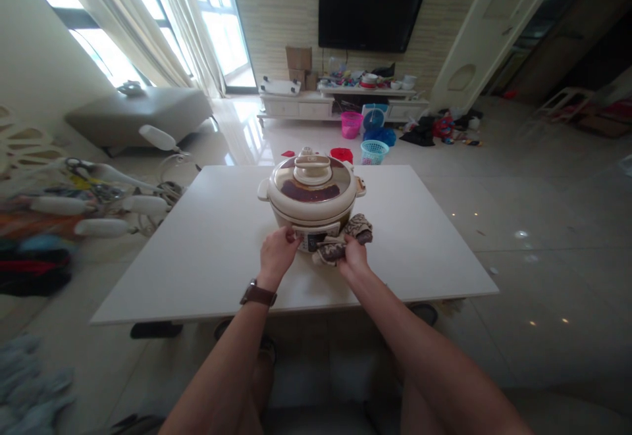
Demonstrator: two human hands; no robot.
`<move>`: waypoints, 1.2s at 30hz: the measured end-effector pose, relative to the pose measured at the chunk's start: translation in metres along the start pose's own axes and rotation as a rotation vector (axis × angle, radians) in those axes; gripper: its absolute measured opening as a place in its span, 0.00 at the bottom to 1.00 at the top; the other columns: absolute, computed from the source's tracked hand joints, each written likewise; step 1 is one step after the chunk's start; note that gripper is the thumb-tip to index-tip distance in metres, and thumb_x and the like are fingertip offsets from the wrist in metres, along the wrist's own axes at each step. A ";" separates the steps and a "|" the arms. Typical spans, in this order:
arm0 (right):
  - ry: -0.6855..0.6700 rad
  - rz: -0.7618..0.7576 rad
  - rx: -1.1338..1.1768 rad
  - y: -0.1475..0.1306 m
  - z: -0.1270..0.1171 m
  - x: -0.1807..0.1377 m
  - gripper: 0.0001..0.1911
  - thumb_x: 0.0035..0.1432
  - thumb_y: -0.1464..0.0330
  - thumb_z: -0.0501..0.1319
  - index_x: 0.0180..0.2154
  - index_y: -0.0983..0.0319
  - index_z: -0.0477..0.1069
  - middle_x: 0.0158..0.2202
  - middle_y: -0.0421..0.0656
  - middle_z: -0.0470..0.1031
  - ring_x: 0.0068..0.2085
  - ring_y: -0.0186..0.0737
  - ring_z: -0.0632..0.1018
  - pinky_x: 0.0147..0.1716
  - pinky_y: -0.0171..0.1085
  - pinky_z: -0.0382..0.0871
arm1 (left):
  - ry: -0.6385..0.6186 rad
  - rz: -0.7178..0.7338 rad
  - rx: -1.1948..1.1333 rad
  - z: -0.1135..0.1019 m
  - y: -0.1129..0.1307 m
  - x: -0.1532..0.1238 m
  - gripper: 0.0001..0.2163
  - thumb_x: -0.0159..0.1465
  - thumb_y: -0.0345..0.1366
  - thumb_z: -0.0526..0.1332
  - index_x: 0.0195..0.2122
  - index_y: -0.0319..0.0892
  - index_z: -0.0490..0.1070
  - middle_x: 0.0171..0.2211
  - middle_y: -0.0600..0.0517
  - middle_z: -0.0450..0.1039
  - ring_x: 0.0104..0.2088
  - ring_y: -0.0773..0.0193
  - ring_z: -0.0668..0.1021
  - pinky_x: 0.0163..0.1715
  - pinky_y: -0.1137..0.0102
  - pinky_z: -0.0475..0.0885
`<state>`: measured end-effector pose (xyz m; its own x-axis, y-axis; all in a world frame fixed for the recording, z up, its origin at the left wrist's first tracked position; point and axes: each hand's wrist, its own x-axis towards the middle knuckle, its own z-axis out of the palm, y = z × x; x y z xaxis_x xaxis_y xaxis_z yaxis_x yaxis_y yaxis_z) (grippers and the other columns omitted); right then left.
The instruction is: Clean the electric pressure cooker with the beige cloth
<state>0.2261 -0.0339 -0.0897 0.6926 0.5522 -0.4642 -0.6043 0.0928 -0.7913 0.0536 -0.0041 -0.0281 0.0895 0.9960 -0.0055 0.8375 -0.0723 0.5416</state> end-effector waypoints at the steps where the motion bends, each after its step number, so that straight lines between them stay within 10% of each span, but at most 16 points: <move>1: -0.013 0.001 0.049 -0.013 0.002 -0.002 0.13 0.52 0.71 0.64 0.41 0.61 0.74 0.35 0.43 0.83 0.38 0.46 0.85 0.38 0.43 0.84 | -0.004 -0.001 0.001 0.000 0.000 0.000 0.07 0.67 0.40 0.68 0.43 0.46 0.81 0.41 0.48 0.86 0.45 0.52 0.85 0.40 0.65 0.72; 6: -0.095 -0.156 0.160 -0.055 0.002 -0.007 0.17 0.48 0.70 0.69 0.43 0.63 0.78 0.40 0.42 0.85 0.41 0.43 0.85 0.43 0.41 0.84 | 0.001 0.012 0.002 0.002 -0.001 0.002 0.07 0.67 0.40 0.68 0.42 0.45 0.81 0.39 0.48 0.86 0.44 0.53 0.85 0.40 0.65 0.71; 15: -0.085 -0.314 -0.231 -0.006 -0.017 -0.028 0.22 0.53 0.61 0.71 0.49 0.62 0.80 0.54 0.49 0.84 0.58 0.50 0.81 0.64 0.47 0.71 | 0.012 0.019 -0.007 0.004 -0.005 0.004 0.06 0.66 0.39 0.69 0.41 0.44 0.81 0.38 0.48 0.86 0.42 0.55 0.85 0.40 0.66 0.71; 25: -0.060 -0.092 0.083 -0.021 -0.001 -0.030 0.16 0.49 0.69 0.68 0.43 0.63 0.78 0.42 0.44 0.85 0.42 0.44 0.84 0.43 0.41 0.82 | 0.017 0.021 -0.010 0.004 -0.004 0.003 0.06 0.66 0.38 0.69 0.42 0.43 0.82 0.38 0.48 0.86 0.42 0.55 0.85 0.39 0.66 0.70; 36: -0.067 -0.143 0.053 -0.014 -0.008 -0.022 0.20 0.50 0.66 0.70 0.47 0.62 0.78 0.46 0.43 0.85 0.47 0.44 0.84 0.52 0.43 0.81 | 0.012 0.020 -0.008 0.003 -0.002 0.003 0.06 0.66 0.38 0.69 0.41 0.43 0.81 0.38 0.47 0.86 0.42 0.54 0.85 0.40 0.66 0.70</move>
<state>0.2218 -0.0538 -0.0715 0.7464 0.5838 -0.3196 -0.5227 0.2169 -0.8245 0.0541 -0.0015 -0.0320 0.0995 0.9949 0.0158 0.8315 -0.0918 0.5478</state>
